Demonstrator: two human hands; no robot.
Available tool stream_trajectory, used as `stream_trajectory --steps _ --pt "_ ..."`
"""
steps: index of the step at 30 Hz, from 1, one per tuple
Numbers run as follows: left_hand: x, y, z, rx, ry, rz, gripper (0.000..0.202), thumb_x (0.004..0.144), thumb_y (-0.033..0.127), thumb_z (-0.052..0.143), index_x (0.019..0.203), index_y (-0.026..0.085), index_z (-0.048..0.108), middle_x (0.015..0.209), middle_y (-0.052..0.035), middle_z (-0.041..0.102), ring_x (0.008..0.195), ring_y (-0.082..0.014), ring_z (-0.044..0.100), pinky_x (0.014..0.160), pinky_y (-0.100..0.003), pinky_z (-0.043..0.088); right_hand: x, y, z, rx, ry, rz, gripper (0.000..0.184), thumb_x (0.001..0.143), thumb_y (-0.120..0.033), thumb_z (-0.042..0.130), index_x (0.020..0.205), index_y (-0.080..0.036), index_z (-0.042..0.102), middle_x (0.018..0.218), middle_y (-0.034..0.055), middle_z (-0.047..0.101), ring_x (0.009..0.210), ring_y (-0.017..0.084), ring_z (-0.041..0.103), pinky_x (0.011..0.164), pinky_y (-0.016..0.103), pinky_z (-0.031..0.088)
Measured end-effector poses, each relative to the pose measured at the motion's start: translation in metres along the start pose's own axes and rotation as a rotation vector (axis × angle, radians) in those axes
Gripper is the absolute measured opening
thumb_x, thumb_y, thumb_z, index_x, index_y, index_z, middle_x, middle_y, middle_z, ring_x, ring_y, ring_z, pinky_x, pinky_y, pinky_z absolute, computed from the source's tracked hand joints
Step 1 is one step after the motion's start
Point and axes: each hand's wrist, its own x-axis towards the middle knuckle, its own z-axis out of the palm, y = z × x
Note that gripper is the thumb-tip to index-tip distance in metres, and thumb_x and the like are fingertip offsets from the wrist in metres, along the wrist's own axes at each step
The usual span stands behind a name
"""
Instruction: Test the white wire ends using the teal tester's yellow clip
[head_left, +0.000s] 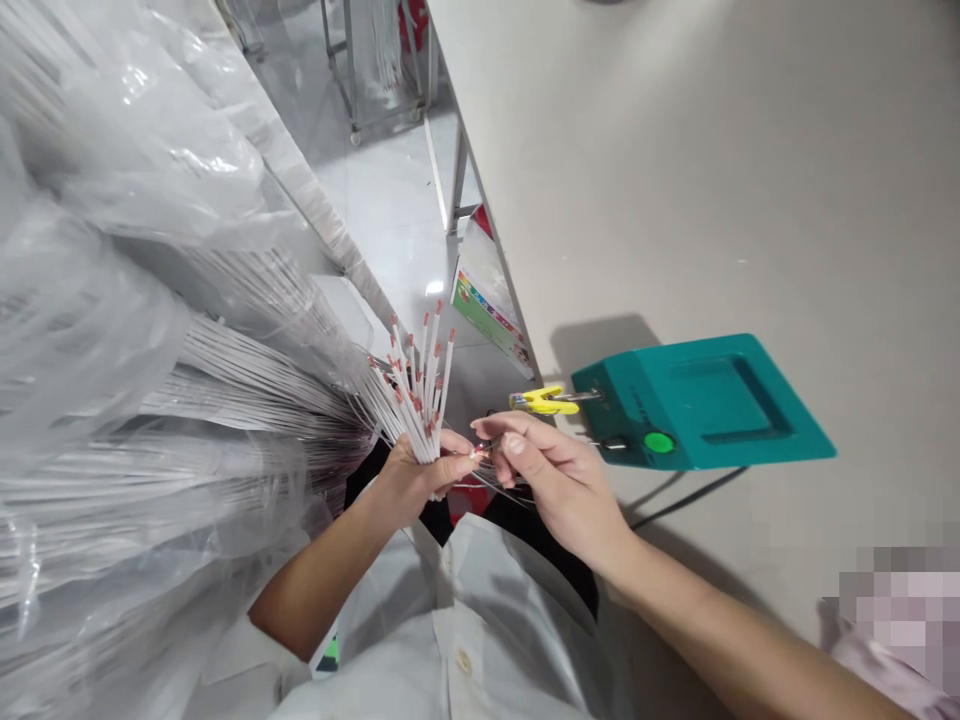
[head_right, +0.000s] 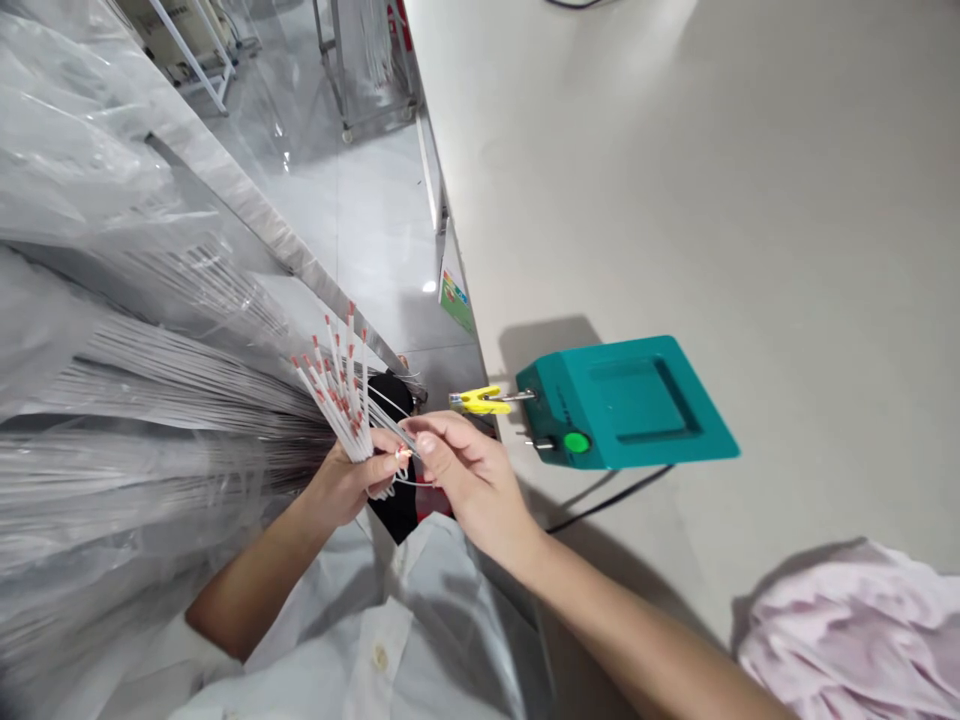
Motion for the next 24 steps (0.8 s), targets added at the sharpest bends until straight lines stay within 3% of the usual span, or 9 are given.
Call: stream_trajectory --steps 5,13,15,21,24 --pt "-0.002 0.0 0.0 -0.012 -0.018 0.024 0.023 0.07 0.037 0.07 0.076 0.016 0.063 0.049 0.006 0.043 0.043 -0.0055 0.036 0.042 -0.021 0.025 0.005 -0.005 0.0 -0.181 -0.062 -0.189 0.012 0.076 -0.032 0.067 0.074 -0.02 0.068 0.072 0.0029 0.062 0.067 0.014 0.058 0.06 0.027 0.049" --pt "-0.001 -0.004 0.006 -0.041 0.057 -0.009 0.022 0.07 0.035 0.069 0.074 0.015 0.064 0.047 0.0057 0.043 0.042 -0.0054 0.036 0.043 -0.022 0.024 0.001 0.0 0.0 -0.484 0.05 -0.51 0.011 0.08 -0.013 0.058 0.078 -0.02 0.066 0.075 0.0041 0.062 0.07 0.014 0.06 0.063 0.027 0.049" --pt "0.0 -0.005 0.009 -0.054 0.083 -0.02 0.023 0.069 0.036 0.07 0.073 0.014 0.064 0.047 0.0055 0.044 0.042 -0.005 0.035 0.042 -0.022 0.024 0.0 0.001 0.001 -0.491 0.065 -0.507 0.011 0.08 -0.013 0.057 0.078 -0.019 0.066 0.076 0.0041 0.062 0.07 0.013 0.06 0.063 0.026 0.049" --pt "0.002 0.002 0.013 -0.202 0.226 -0.057 0.031 0.059 0.036 0.076 0.073 0.014 0.06 0.05 0.0056 0.05 0.038 -0.0033 0.033 0.039 -0.02 0.022 -0.004 0.007 -0.001 -0.362 0.092 -0.278 0.012 0.081 -0.025 0.059 0.07 -0.02 0.062 0.071 0.0026 0.059 0.063 0.013 0.056 0.056 0.025 0.047" --pt "0.004 0.005 0.012 -0.234 0.223 -0.055 0.03 0.057 0.033 0.077 0.072 0.014 0.059 0.054 0.0044 0.054 0.037 -0.002 0.033 0.039 -0.02 0.022 -0.004 0.008 -0.005 -0.388 0.109 -0.3 0.012 0.082 -0.025 0.058 0.071 -0.02 0.061 0.072 0.0026 0.059 0.065 0.013 0.055 0.059 0.026 0.047"
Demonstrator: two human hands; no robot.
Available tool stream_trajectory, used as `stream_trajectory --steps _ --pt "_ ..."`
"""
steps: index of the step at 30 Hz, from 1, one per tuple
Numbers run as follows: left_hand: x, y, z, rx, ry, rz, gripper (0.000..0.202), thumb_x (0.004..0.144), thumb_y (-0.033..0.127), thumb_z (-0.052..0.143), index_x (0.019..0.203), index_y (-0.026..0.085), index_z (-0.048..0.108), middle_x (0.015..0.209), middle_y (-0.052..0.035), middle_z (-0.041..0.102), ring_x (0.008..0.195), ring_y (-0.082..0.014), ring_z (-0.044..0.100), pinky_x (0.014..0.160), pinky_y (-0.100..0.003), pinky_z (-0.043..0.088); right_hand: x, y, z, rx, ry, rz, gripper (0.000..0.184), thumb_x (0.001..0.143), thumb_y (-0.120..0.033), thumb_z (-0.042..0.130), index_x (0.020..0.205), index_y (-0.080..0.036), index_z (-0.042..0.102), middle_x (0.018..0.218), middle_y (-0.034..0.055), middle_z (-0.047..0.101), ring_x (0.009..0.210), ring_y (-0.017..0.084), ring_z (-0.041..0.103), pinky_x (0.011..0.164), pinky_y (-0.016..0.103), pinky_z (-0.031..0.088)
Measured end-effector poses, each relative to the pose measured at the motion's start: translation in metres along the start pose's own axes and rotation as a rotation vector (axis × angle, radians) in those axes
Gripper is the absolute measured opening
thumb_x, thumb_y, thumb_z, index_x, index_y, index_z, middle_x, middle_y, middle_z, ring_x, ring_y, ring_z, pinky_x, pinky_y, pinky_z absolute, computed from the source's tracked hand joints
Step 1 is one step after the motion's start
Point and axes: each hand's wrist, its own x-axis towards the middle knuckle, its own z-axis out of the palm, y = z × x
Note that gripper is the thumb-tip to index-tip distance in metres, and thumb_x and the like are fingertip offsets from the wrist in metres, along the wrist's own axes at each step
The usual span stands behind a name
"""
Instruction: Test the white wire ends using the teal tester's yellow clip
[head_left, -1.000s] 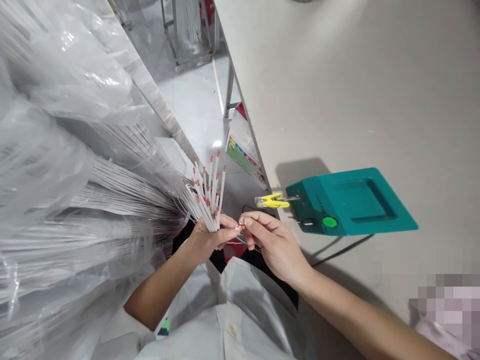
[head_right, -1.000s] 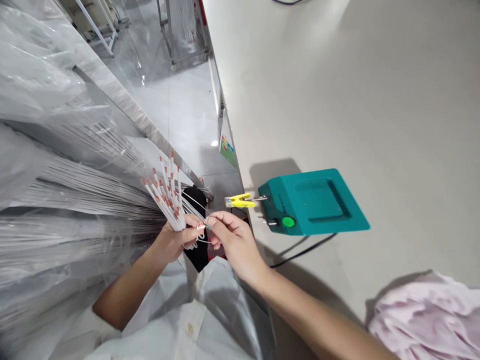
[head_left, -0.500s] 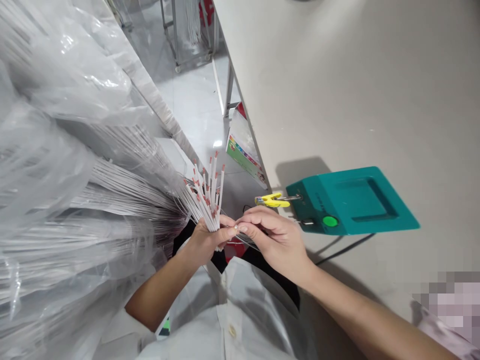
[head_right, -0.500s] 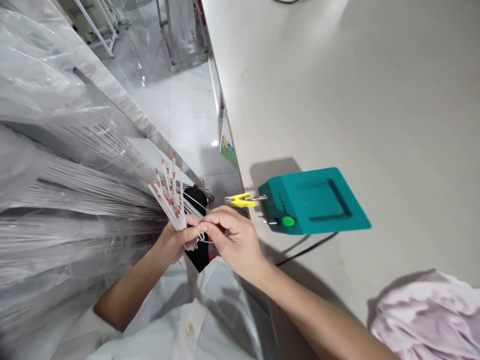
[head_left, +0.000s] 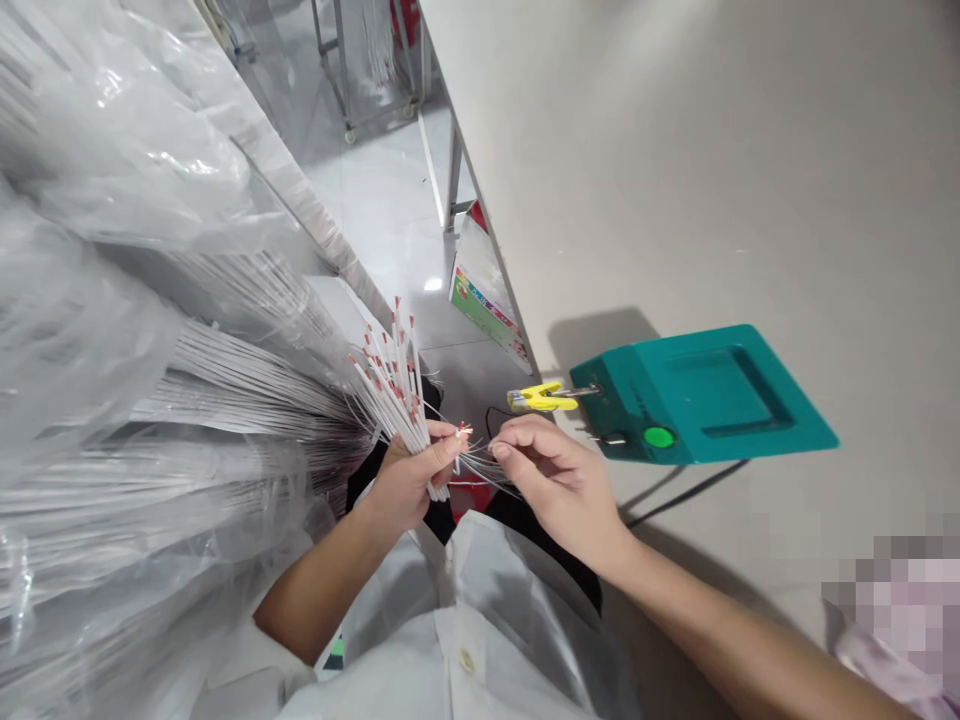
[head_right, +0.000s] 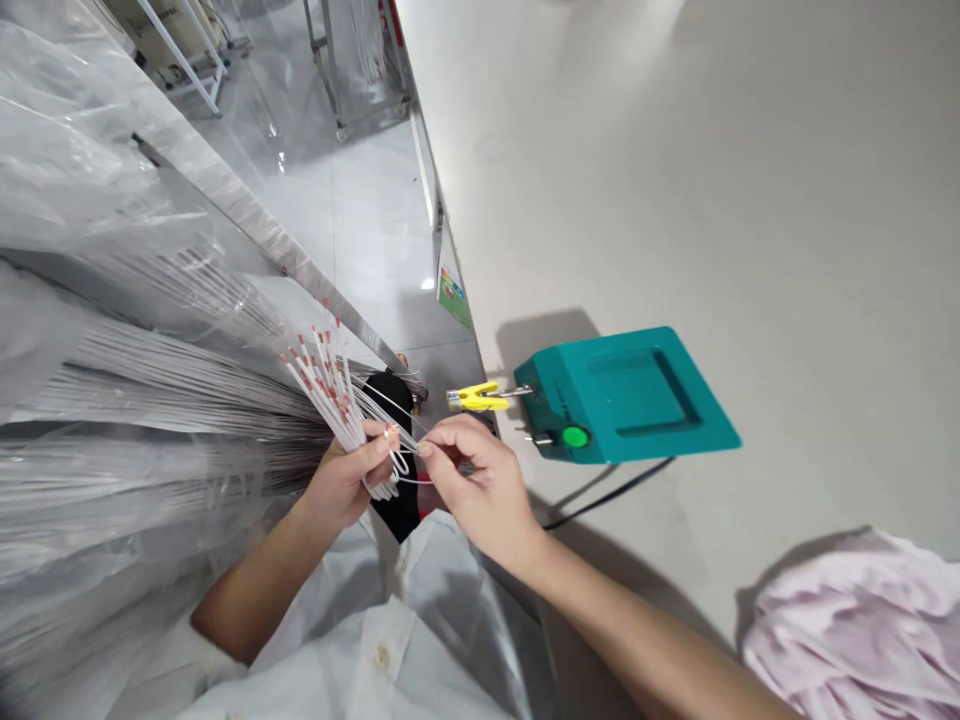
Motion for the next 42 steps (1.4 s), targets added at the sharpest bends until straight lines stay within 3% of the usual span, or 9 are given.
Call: stream_trajectory --steps 3,6,12,16,20,24,30,38,42 --pt "0.0 0.0 0.0 0.007 -0.018 -0.01 0.03 0.058 0.034 0.077 0.072 0.014 0.059 0.055 0.0037 0.055 0.038 -0.0023 0.034 0.039 -0.02 0.022 0.003 -0.001 -0.003 -0.019 0.023 -0.065 0.009 0.083 -0.024 0.057 0.084 -0.021 0.065 0.082 0.005 0.063 0.077 0.016 0.059 0.066 0.029 0.05" --pt "-0.002 -0.002 -0.001 0.045 -0.039 -0.014 0.029 0.059 0.035 0.076 0.071 0.014 0.059 0.053 0.0042 0.053 0.04 -0.0033 0.035 0.04 -0.02 0.023 0.008 -0.004 -0.003 -0.065 -0.025 -0.085 0.015 0.081 -0.026 0.058 0.094 -0.021 0.065 0.091 0.0072 0.065 0.068 0.014 0.06 0.057 0.027 0.051" --pt "-0.006 -0.003 -0.004 0.191 -0.067 0.055 0.022 0.068 0.034 0.071 0.073 0.014 0.064 0.044 0.0065 0.042 0.04 -0.0047 0.033 0.041 -0.021 0.023 0.013 -0.004 -0.001 -0.224 -0.067 -0.283 0.013 0.083 -0.018 0.054 0.081 -0.021 0.067 0.075 0.0038 0.066 0.069 0.014 0.063 0.06 0.026 0.052" --pt "-0.011 -0.003 -0.002 0.385 -0.002 0.127 0.019 0.071 0.033 0.068 0.075 0.014 0.068 0.044 0.0054 0.044 0.041 -0.0061 0.036 0.042 -0.022 0.026 0.01 0.008 -0.007 -0.603 -0.059 -0.568 0.016 0.084 -0.017 0.052 0.087 -0.019 0.068 0.083 0.007 0.069 0.072 0.016 0.064 0.063 0.027 0.051" --pt "-0.014 -0.005 0.003 0.531 0.086 0.152 0.017 0.073 0.031 0.065 0.071 0.014 0.068 0.044 0.0046 0.046 0.042 -0.0072 0.038 0.044 -0.023 0.03 0.009 0.014 -0.014 -0.928 -0.19 -0.8 0.021 0.084 -0.014 0.048 0.089 -0.018 0.068 0.085 0.0082 0.07 0.069 0.016 0.062 0.062 0.029 0.047" --pt "-0.01 -0.008 0.003 0.485 0.084 0.175 0.02 0.074 0.035 0.064 0.072 0.015 0.068 0.042 0.005 0.045 0.041 -0.0076 0.038 0.044 -0.023 0.03 0.007 0.011 -0.02 -0.905 -0.298 -0.726 0.021 0.085 -0.013 0.045 0.087 -0.016 0.066 0.084 0.009 0.068 0.067 0.016 0.061 0.059 0.029 0.046" --pt "-0.009 -0.006 0.004 0.523 0.072 0.2 0.02 0.075 0.036 0.063 0.075 0.017 0.07 0.044 0.004 0.049 0.041 -0.0088 0.04 0.045 -0.024 0.032 -0.005 0.011 -0.02 -0.627 -0.107 -0.396 0.02 0.086 -0.022 0.051 0.103 -0.016 0.06 0.097 0.0098 0.066 0.084 0.017 0.064 0.065 0.027 0.051" --pt "-0.014 0.002 0.007 0.678 -0.052 0.288 0.014 0.078 0.025 0.059 0.073 0.017 0.071 0.065 -0.0016 0.065 0.064 -0.0151 0.056 0.064 -0.027 0.043 0.005 0.007 -0.016 -0.767 -0.145 -0.627 0.016 0.085 -0.018 0.049 0.087 -0.015 0.065 0.082 0.0083 0.067 0.067 0.015 0.063 0.058 0.025 0.047" --pt "-0.013 -0.002 0.002 0.714 -0.042 0.294 0.012 0.076 0.023 0.061 0.075 0.015 0.07 0.074 -0.0048 0.068 0.071 -0.0174 0.06 0.07 -0.029 0.046 0.008 -0.001 -0.02 -0.719 -0.336 -0.41 0.019 0.081 -0.015 0.044 0.076 -0.016 0.063 0.066 0.0042 0.061 0.053 0.013 0.055 0.046 0.024 0.036"
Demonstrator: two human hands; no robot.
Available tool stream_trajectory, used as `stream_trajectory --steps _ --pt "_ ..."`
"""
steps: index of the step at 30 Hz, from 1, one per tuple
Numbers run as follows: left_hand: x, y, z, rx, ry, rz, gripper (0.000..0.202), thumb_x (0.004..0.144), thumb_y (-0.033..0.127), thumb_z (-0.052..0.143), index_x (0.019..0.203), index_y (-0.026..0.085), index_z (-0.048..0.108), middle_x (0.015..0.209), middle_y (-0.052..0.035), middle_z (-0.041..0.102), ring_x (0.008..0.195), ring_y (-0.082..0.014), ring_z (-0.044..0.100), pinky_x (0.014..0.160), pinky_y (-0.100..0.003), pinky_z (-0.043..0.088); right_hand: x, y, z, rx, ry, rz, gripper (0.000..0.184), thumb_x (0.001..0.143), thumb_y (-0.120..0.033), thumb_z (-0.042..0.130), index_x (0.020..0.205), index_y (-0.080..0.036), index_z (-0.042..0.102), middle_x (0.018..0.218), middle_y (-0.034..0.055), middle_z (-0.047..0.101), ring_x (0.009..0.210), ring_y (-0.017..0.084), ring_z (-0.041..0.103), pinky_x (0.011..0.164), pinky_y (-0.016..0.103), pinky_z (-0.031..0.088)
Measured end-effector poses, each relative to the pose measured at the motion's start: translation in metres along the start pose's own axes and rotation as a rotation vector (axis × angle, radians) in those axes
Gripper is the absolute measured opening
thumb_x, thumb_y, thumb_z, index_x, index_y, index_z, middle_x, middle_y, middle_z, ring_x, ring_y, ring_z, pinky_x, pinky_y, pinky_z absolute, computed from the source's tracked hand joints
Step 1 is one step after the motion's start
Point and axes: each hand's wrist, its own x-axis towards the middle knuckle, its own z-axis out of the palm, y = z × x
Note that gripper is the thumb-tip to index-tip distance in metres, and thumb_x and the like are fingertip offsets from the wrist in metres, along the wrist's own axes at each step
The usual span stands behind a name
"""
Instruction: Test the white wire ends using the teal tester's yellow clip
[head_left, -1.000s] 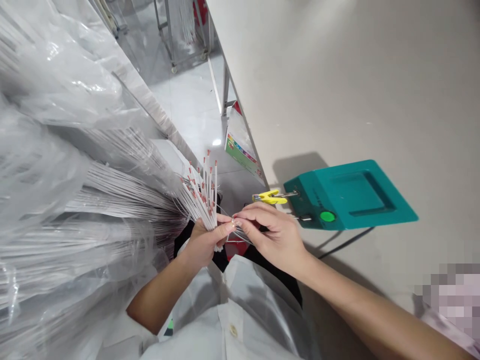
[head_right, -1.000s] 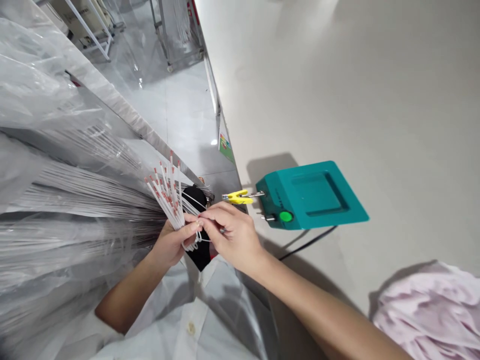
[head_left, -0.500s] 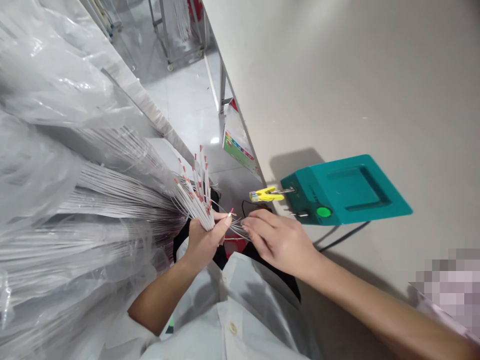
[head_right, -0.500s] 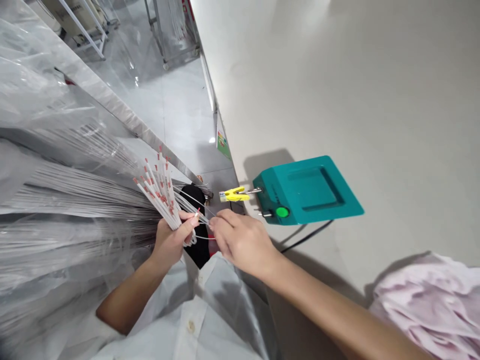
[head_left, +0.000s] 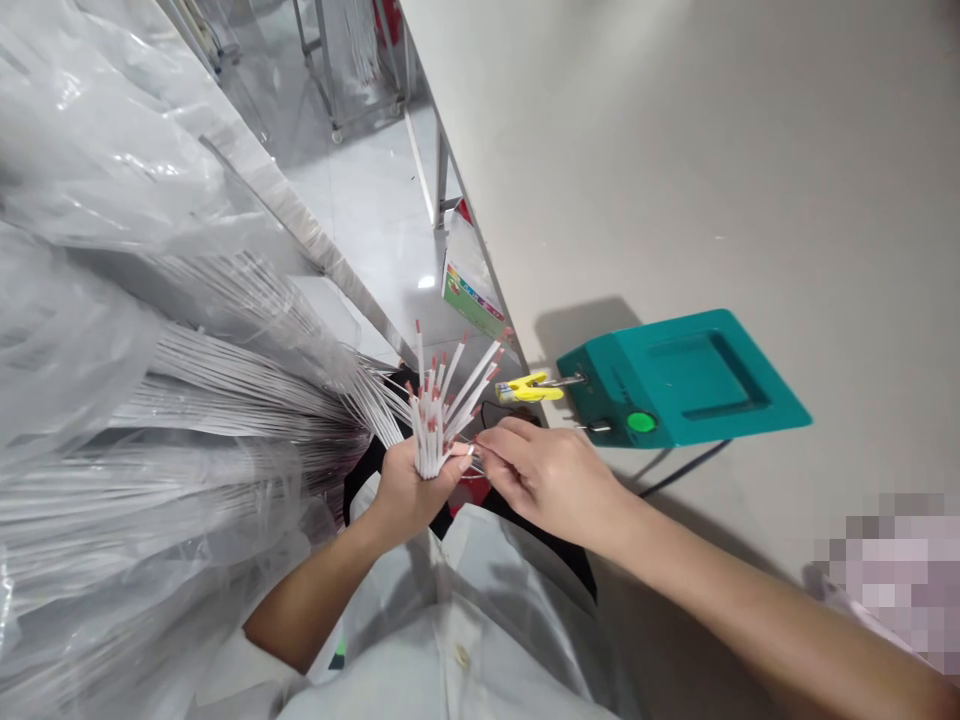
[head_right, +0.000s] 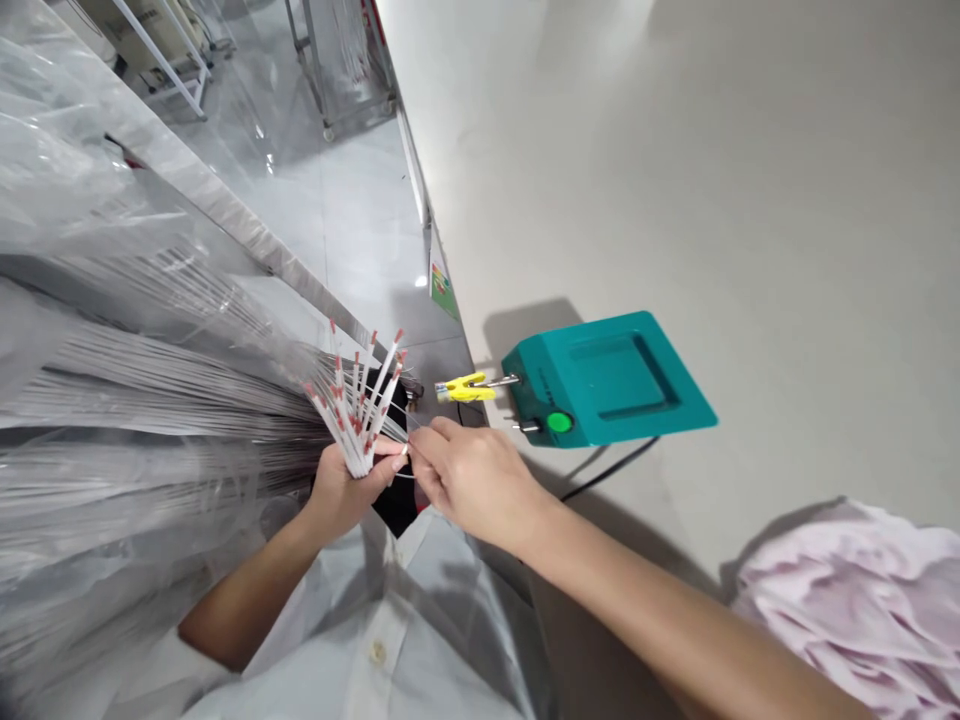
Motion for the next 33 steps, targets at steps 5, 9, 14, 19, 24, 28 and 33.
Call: stream_trajectory --steps 5,9,14,19,24,28,33 --pt "-0.001 -0.005 0.006 0.106 0.103 0.119 0.012 0.075 0.022 0.059 0.074 0.014 0.068 0.072 -0.005 0.067 0.068 -0.0164 0.06 0.07 -0.028 0.047 0.008 -0.004 -0.004 0.719 -0.237 0.516 0.019 0.077 -0.027 0.048 0.061 -0.018 0.054 0.049 -0.0025 0.047 0.044 0.01 0.045 0.044 0.022 0.033" --pt "-0.001 -0.008 0.011 0.135 0.131 0.193 0.011 0.074 0.02 0.059 0.079 0.016 0.068 0.077 -0.0045 0.069 0.072 -0.0168 0.062 0.073 -0.029 0.048 0.009 -0.004 0.001 1.427 -0.329 0.964 0.027 0.064 -0.042 0.063 0.06 -0.018 0.05 0.046 -0.0084 0.037 0.033 0.004 0.031 0.034 0.02 0.026" --pt "0.002 -0.005 0.013 0.067 0.129 0.043 0.012 0.074 0.023 0.059 0.073 0.017 0.069 0.063 -0.0009 0.064 0.056 -0.0134 0.057 0.059 -0.026 0.047 -0.001 -0.003 -0.001 1.253 -0.175 0.884 0.027 0.071 -0.044 0.061 0.071 -0.017 0.057 0.052 -0.0053 0.047 0.037 0.006 0.042 0.037 0.021 0.035" --pt "0.004 -0.001 0.012 -0.008 0.079 -0.022 0.013 0.073 0.027 0.06 0.073 0.017 0.068 0.059 0.001 0.059 0.051 -0.0112 0.051 0.052 -0.024 0.041 -0.004 0.0 0.0 0.462 0.066 0.237 0.018 0.085 -0.024 0.05 0.094 -0.016 0.063 0.082 0.0059 0.064 0.067 0.013 0.06 0.057 0.024 0.048" --pt "0.005 -0.004 0.009 -0.038 0.027 -0.044 0.014 0.075 0.028 0.059 0.072 0.016 0.066 0.054 0.0028 0.053 0.049 -0.0094 0.046 0.051 -0.023 0.039 -0.004 0.006 -0.001 -0.237 0.111 -0.201 0.018 0.085 -0.015 0.048 0.082 -0.014 0.065 0.072 0.0058 0.066 0.063 0.015 0.061 0.054 0.027 0.044" --pt "0.012 -0.003 0.006 -0.055 0.06 -0.129 0.017 0.074 0.029 0.059 0.078 0.014 0.066 0.049 0.0054 0.048 0.042 -0.0069 0.041 0.046 -0.021 0.036 -0.004 0.016 -0.022 -0.409 0.204 -0.262 0.013 0.083 -0.019 0.055 0.089 -0.015 0.066 0.08 0.0062 0.069 0.074 0.018 0.062 0.067 0.029 0.046" --pt "0.025 0.001 0.009 -0.13 0.012 -0.146 0.045 0.071 0.021 0.059 0.116 0.017 0.059 0.057 0.0063 0.053 0.04 -0.0049 0.042 0.042 -0.019 0.036 0.005 0.035 -0.05 -0.645 -0.03 -0.104 0.024 0.087 -0.02 0.047 0.103 -0.016 0.064 0.093 0.0103 0.068 0.097 0.028 0.056 0.089 0.044 0.037"
